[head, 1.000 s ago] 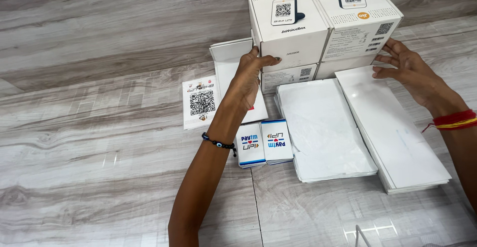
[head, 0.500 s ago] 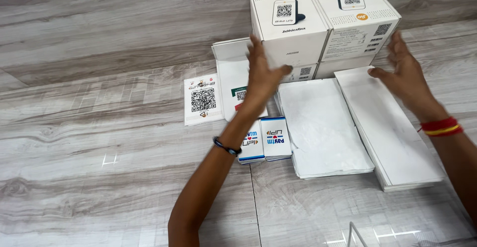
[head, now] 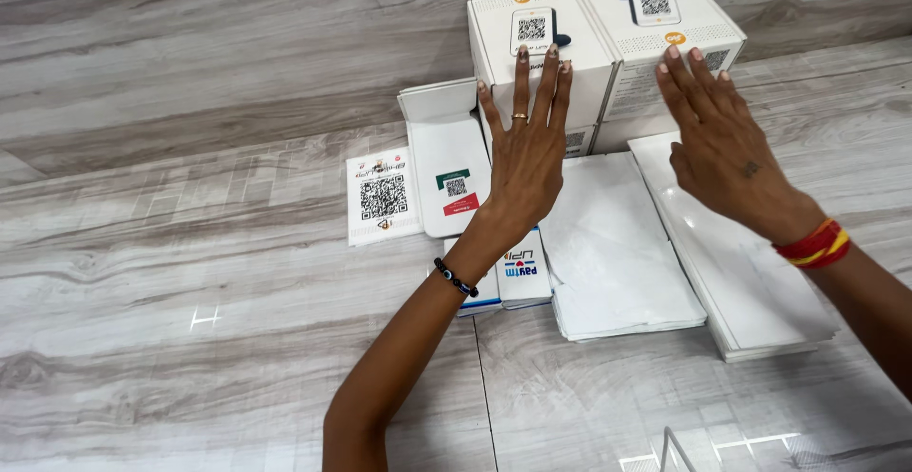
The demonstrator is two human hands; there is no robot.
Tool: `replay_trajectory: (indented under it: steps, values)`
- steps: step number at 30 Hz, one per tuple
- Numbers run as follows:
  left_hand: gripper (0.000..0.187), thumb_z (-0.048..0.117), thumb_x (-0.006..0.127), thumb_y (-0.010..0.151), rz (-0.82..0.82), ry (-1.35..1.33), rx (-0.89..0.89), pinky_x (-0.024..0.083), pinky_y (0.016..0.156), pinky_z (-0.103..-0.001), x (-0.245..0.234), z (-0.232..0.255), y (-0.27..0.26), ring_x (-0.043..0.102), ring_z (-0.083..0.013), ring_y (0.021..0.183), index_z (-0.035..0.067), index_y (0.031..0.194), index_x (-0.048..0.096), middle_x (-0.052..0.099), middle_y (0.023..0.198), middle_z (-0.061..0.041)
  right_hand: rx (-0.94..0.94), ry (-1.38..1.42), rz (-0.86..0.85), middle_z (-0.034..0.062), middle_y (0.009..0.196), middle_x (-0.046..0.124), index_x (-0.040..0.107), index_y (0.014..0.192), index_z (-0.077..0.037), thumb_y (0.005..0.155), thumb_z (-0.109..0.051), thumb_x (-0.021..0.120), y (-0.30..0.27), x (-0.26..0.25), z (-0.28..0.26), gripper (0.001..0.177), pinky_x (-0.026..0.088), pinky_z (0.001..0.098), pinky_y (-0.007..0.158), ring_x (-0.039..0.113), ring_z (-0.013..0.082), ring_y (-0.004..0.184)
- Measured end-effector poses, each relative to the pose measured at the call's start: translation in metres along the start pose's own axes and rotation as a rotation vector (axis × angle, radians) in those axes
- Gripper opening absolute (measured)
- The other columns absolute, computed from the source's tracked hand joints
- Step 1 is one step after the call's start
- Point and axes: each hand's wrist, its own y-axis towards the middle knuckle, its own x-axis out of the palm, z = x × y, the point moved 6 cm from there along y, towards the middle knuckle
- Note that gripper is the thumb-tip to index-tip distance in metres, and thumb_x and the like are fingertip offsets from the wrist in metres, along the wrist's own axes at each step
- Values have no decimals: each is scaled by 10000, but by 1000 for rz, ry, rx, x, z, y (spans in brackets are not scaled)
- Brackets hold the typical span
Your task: The person arranges and stacks white product boxes and QR code cards on a tiled floor. They repeatedly pick up, align, and place the items into neat piles, occasionally adjusting the position of the stacks.
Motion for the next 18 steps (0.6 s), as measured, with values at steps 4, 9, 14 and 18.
replay_trajectory:
  steps: [4, 9, 14, 18]
  values:
    - [859, 48, 648, 852, -92, -164, 80, -46, 1224, -726, -7, 18, -28, -30, -432, 1564, -33, 1589, 213, 24, 1677, -259, -127, 6, -52, 222, 1660, 172, 205, 1559, 18, 926, -275, 536, -26, 8, -6, 772, 139, 503, 1259, 138, 347, 1550]
    - [782, 487, 521, 952, -541, -133, 398, -10, 1220, -655, -10, 82, -133, 41, -456, 1553, -62, 1479, 341, 190, 1630, -312, -308, 31, -365, 204, 1624, 222, 249, 1528, -20, 887, -528, 529, -107, 25, -73, 865, 151, 534, 1186, 161, 381, 1506]
    - [746, 367, 522, 992, -473, -253, 492, 71, 1239, -623, -29, 104, -180, 161, -531, 1497, -163, 1471, 309, 298, 1538, -390, -302, 91, -513, 200, 1644, 125, 152, 1549, -8, 936, -370, 490, -146, 16, -105, 788, 93, 535, 1186, 80, 356, 1516]
    - [734, 127, 589, 894, -499, 94, 631, 177, 1201, -617, -24, 105, -184, 239, -563, 1458, -166, 1495, 286, 303, 1538, -408, -363, -107, -298, 222, 1654, 126, 127, 1561, 28, 637, 133, 426, -146, 11, -114, 977, 96, 491, 1220, 83, 344, 1528]
